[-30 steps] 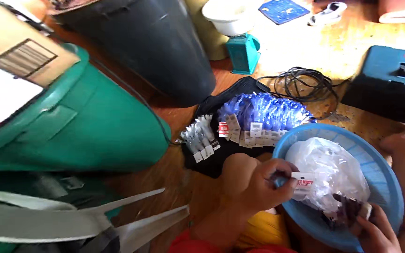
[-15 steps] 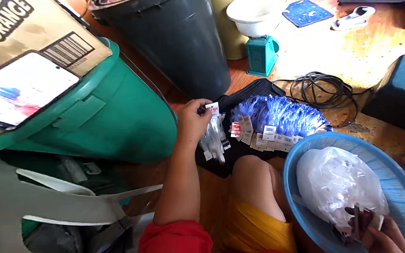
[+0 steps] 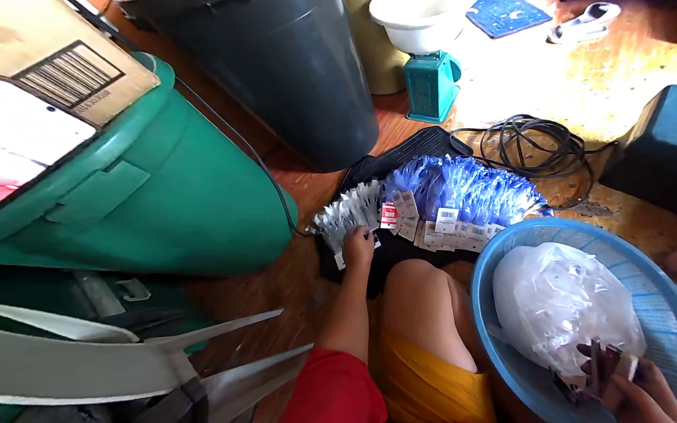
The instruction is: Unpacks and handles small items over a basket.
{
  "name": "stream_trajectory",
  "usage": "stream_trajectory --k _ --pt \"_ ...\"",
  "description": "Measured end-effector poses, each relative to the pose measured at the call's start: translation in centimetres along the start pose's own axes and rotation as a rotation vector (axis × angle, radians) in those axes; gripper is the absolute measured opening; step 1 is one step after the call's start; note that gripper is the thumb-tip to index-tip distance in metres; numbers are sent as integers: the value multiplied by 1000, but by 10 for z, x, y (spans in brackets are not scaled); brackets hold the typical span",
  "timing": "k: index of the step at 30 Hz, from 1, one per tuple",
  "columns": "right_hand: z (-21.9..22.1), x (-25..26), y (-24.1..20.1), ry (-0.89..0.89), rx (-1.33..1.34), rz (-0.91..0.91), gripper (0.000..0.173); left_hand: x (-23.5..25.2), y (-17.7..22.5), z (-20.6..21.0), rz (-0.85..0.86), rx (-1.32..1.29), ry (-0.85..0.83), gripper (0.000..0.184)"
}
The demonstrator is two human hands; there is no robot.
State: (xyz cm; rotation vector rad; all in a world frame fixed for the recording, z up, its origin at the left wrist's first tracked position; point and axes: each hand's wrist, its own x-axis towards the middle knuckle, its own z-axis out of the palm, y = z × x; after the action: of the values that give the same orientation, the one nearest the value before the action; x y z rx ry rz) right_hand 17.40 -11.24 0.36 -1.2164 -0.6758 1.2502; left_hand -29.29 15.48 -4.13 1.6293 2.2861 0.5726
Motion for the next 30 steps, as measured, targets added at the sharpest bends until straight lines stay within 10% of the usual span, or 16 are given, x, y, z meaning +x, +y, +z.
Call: stream_trajectory --k 18,25,30 --pt "-6 2 -13 140 -5 -110 37 -18 11 3 100 174 -254 35" --pt "5 27 -122 460 -434 160 43 -42 113 -37 368 -239 -12 28" --pt "-33 56 -81 415 -456 106 41 -121 219 -21 777 -256 -486 30"
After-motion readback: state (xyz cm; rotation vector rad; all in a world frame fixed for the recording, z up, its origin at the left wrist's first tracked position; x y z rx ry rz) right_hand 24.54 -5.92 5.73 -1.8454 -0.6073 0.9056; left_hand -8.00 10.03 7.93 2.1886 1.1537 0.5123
